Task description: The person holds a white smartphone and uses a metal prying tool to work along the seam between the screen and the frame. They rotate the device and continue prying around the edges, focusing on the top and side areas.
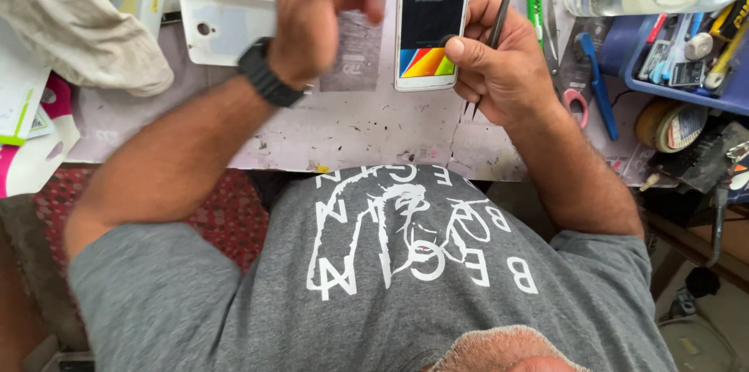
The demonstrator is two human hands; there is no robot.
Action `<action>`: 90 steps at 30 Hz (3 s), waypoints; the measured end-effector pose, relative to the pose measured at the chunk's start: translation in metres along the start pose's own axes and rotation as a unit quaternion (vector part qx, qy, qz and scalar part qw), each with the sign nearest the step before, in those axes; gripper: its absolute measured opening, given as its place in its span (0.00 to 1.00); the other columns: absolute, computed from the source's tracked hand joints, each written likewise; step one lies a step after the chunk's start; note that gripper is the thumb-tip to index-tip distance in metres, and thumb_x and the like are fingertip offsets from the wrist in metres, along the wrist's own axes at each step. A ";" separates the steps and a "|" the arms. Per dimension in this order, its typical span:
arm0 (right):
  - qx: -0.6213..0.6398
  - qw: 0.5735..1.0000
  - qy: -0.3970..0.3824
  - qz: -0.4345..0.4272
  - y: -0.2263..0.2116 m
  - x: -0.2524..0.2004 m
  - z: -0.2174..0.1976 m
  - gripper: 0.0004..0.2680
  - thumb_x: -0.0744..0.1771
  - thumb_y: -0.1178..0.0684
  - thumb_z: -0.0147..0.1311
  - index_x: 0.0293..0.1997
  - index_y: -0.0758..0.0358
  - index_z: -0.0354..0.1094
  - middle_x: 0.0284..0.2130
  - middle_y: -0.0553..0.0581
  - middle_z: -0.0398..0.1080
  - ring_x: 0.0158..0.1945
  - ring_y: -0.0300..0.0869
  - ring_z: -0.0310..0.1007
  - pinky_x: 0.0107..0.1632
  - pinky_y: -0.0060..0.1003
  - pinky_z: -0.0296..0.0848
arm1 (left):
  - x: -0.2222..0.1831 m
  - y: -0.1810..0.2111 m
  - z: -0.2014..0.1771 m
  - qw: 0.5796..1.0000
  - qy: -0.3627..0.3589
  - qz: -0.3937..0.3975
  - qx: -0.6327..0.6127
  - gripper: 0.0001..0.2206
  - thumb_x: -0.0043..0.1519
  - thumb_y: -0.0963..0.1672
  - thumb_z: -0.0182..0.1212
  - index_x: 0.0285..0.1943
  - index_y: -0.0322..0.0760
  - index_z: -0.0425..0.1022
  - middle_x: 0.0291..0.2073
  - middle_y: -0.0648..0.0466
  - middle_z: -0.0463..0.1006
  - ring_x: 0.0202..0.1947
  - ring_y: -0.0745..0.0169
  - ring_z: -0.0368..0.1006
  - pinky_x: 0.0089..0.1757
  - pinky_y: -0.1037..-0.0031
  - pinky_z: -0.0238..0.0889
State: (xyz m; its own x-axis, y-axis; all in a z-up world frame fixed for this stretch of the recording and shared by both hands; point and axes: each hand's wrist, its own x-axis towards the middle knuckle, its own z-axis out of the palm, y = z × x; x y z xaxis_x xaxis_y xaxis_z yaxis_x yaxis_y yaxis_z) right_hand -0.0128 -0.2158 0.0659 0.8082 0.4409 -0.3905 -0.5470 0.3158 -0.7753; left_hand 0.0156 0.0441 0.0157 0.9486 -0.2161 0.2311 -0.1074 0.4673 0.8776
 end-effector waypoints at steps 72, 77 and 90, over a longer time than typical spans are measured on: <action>-0.083 0.983 0.021 -0.163 0.011 -0.004 -0.029 0.05 0.74 0.59 0.56 0.49 0.74 0.68 0.30 0.61 0.73 0.17 0.32 0.60 0.20 0.26 0.58 | -0.010 -0.027 0.039 0.890 -0.102 -0.273 -0.351 0.28 0.73 0.56 0.55 0.65 0.27 0.68 0.50 0.41 0.78 0.50 0.51 0.81 0.49 0.57 0.81; -0.085 0.981 -0.010 -0.175 0.015 -0.001 -0.028 0.06 0.74 0.59 0.59 0.51 0.75 0.71 0.27 0.58 0.72 0.18 0.32 0.62 0.20 0.26 0.61 | -0.009 -0.025 0.036 0.888 -0.112 -0.288 -0.341 0.20 0.72 0.50 0.64 0.60 0.28 0.71 0.43 0.43 0.79 0.43 0.52 0.82 0.45 0.60 0.81; -0.102 0.975 -0.029 -0.197 0.012 0.000 -0.023 0.09 0.71 0.60 0.60 0.56 0.73 0.70 0.38 0.65 0.76 0.21 0.32 0.66 0.20 0.23 0.62 | -0.006 -0.026 0.042 0.907 -0.102 -0.300 -0.276 0.16 0.68 0.43 0.71 0.59 0.31 0.73 0.46 0.53 0.78 0.46 0.67 0.76 0.49 0.72 0.75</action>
State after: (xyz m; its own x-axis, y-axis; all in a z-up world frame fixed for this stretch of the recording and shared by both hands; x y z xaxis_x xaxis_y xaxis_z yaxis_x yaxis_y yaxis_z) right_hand -0.0144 -0.2311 0.0454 0.9299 0.3672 -0.0186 -0.1370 0.2991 -0.9443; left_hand 0.0007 -0.0024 0.0094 0.7060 -0.7016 -0.0965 0.6291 0.5588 0.5403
